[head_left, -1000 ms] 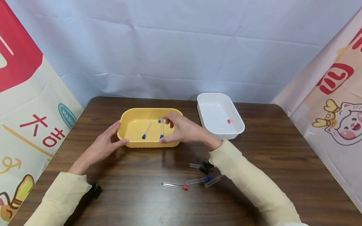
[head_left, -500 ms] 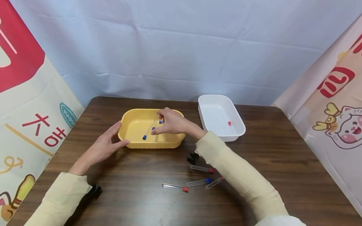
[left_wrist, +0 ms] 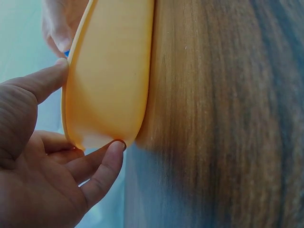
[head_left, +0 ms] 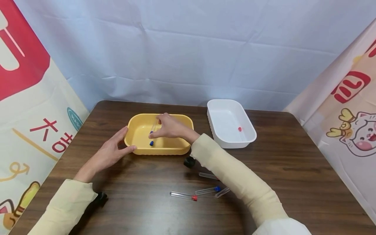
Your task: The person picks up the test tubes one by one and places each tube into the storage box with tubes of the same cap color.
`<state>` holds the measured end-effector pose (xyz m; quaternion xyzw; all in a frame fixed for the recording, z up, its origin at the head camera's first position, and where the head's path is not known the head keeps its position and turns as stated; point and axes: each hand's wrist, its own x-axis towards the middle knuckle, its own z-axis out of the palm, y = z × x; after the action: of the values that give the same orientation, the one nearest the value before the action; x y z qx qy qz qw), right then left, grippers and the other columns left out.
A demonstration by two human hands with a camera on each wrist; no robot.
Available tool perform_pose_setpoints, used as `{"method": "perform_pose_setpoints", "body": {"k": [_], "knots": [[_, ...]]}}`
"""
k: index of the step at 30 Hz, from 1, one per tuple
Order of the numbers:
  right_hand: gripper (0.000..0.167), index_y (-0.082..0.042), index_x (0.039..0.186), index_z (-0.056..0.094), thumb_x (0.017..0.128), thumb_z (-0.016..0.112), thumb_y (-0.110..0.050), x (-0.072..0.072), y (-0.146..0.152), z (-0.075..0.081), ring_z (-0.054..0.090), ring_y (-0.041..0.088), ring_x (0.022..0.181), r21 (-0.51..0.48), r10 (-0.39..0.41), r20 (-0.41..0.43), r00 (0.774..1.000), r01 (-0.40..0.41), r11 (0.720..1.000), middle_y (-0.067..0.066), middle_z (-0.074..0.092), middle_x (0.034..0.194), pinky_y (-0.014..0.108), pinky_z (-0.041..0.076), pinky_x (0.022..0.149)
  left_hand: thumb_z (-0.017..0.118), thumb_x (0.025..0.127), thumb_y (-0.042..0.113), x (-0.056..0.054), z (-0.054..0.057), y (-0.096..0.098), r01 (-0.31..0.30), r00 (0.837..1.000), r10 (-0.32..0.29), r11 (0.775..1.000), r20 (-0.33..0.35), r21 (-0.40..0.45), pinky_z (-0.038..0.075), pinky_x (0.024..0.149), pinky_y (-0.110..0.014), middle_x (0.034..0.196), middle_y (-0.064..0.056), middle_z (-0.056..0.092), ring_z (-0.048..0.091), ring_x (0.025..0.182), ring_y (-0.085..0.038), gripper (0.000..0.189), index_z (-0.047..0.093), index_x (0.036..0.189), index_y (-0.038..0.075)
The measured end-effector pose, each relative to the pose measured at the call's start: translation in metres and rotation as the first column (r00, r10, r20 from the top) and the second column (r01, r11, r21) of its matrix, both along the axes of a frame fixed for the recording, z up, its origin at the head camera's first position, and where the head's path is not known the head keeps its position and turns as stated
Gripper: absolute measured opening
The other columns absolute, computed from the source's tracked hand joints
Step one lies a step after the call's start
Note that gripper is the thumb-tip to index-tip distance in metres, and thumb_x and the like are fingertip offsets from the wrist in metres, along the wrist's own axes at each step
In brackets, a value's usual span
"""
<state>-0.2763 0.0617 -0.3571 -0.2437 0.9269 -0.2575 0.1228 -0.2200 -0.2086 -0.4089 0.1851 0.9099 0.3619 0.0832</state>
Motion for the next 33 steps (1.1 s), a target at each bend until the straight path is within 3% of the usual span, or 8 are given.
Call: {"method": "perform_pose_setpoints", "body": {"k": [5,11,14,26,31,33], "knots": [[0.055,-0.003,0.116,0.061,0.087,0.081,-0.046,-0.004,-0.008,-0.007,0.058,0.020,0.090,-0.034,0.026,-0.016,1.000,-0.027,0.999,0.011,0.061,0.110,0.031,0.050,0.074,0.068,0.098,0.052,0.000,-0.001,0.000,0.003,1.000,-0.003,1.000,-0.001,0.000,0.026,0.117,-0.065,0.171,-0.020,0.012,0.022,0.152,-0.045,0.100,0.011,0.165,0.004],[0.051,0.000,0.103,0.059,0.087,0.083,-0.042,-0.009,-0.015,-0.018,0.048,0.016,0.071,-0.072,0.022,-0.009,1.000,-0.023,0.997,0.008,0.055,0.090,0.027,0.041,0.061,0.068,0.098,0.052,0.000,-0.002,0.000,0.001,1.000,-0.001,1.000,0.001,0.006,0.026,0.117,-0.065,0.171,-0.020,0.011,0.021,0.152,-0.045,0.100,0.011,0.165,0.004],[0.050,-0.002,0.104,0.058,0.086,0.084,-0.041,-0.010,-0.019,-0.022,0.047,0.015,0.068,-0.076,0.001,-0.005,1.000,-0.001,0.997,0.005,0.053,0.085,0.027,0.040,0.060,0.067,0.098,0.052,0.000,-0.003,0.000,-0.001,1.000,0.001,1.000,-0.004,0.005,0.026,0.117,-0.065,0.171,-0.021,0.012,0.022,0.152,-0.045,0.100,0.012,0.165,0.003],[0.070,-0.002,0.130,0.057,0.085,0.084,-0.047,-0.014,-0.026,-0.031,0.058,0.020,0.100,-0.001,-0.049,-0.021,0.999,0.049,0.999,0.009,0.061,0.118,0.031,0.051,0.084,0.068,0.097,0.053,0.000,-0.004,0.001,-0.007,1.000,0.007,1.000,-0.003,-0.003,0.028,0.117,-0.064,0.171,-0.021,0.013,0.025,0.151,-0.045,0.101,0.013,0.165,0.002],[0.075,-0.002,0.135,0.056,0.085,0.083,-0.050,-0.014,-0.028,-0.032,0.056,0.019,0.105,0.026,-0.058,-0.035,0.998,0.059,0.998,0.009,0.060,0.124,0.031,0.050,0.089,0.068,0.098,0.053,0.000,-0.004,0.001,-0.007,1.000,0.007,1.000,-0.005,0.003,0.027,0.117,-0.064,0.171,-0.020,0.013,0.025,0.151,-0.045,0.100,0.013,0.165,0.003],[0.069,-0.003,0.127,0.059,0.084,0.084,-0.050,-0.015,-0.029,-0.033,0.056,0.018,0.097,0.019,-0.059,-0.041,0.997,0.060,0.998,0.008,0.062,0.114,0.030,0.050,0.082,0.068,0.098,0.053,0.000,-0.004,0.000,-0.006,1.000,0.006,1.000,-0.003,0.008,0.027,0.117,-0.065,0.171,-0.020,0.013,0.025,0.151,-0.045,0.100,0.013,0.165,0.003]]}}
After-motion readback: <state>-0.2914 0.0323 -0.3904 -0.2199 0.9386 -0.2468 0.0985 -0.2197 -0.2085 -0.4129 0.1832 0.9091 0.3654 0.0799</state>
